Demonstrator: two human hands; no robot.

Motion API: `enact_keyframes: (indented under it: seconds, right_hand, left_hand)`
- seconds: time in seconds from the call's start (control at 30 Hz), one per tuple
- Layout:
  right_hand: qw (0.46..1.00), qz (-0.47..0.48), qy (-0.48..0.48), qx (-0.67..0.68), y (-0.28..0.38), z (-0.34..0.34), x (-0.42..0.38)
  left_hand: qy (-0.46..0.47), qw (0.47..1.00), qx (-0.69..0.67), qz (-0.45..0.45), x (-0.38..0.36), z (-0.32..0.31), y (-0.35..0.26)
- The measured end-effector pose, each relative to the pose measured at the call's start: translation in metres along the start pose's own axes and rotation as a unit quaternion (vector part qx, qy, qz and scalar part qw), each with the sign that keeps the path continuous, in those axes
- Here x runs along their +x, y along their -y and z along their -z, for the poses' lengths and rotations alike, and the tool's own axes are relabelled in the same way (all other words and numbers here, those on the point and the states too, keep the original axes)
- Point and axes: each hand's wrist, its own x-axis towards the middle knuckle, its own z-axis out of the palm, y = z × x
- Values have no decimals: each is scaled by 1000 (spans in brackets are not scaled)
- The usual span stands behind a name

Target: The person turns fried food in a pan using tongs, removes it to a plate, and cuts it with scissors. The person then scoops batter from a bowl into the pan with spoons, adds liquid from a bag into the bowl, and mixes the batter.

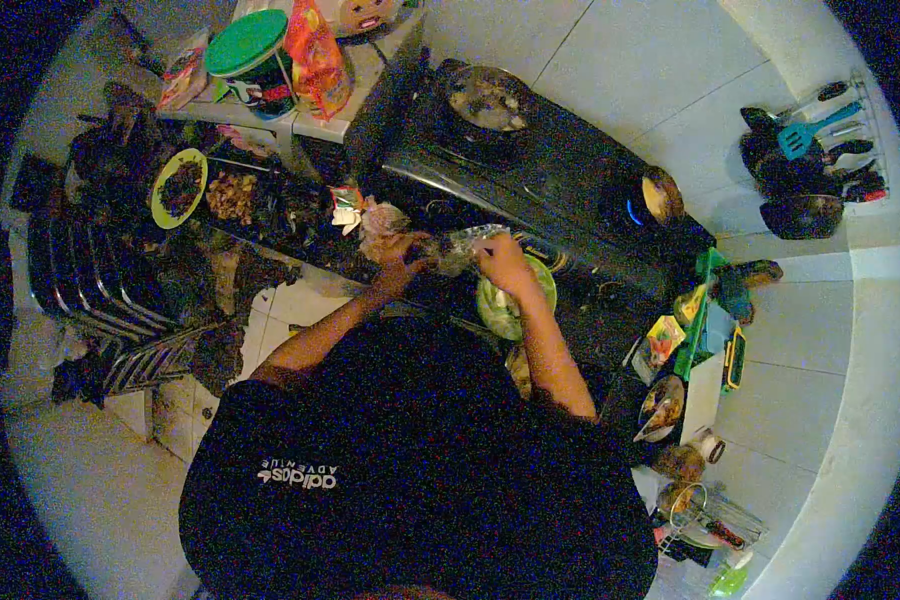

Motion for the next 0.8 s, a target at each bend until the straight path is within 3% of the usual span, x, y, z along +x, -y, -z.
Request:
enact_keyframes:
  seconds: [0.07, 0.1, 0.17, 0.23, 0.27, 0.3, 0.33, 0.4, 0.73, 0.8]
  right_hand:
    - [986, 70, -96, 114, -13, -5, -7]
    - [986, 67, -99, 113, -12, -3, -12]
    - [970, -59, 18, 237, -9, 7, -19]
    - [959, -148, -4, 242, -20, -4, -23]
    - [954, -40, -42, 294, -35, -15, -25]
    - [942, -110, -25, 316, -36, -19, -28]
    - [976, -25, -78, 204, -69, -44, -24]
    - [960, -108, -44, 254, -44, -26, -28]
    - [939, -129, -77, 310, -59, -33, -53]
    - [904, -131, -96, 396, -58, -24, -61]
  left_hand:
    - [35, 993, -93, 62, 2, 4, 0]
    - [39, 993, -95, 60, 1, 6, 1]
    - [37, 993, -111, 7, 3, 9, 3]
    - [25, 999, -29, -37, 4, 3, 14]
    - [41, 998, -26, -35, 8, 7, 4]
    - [57, 998, -19, -33, 11, 12, -8]
    - [69, 996, -28, -51, 11, 10, -10]
    - [36, 998, -47, -12, 10, 12, -15]
    - [94, 995, 40, -18, 21, 24, -32]
    - [76, 995, 47, -33, 21, 23, -29]
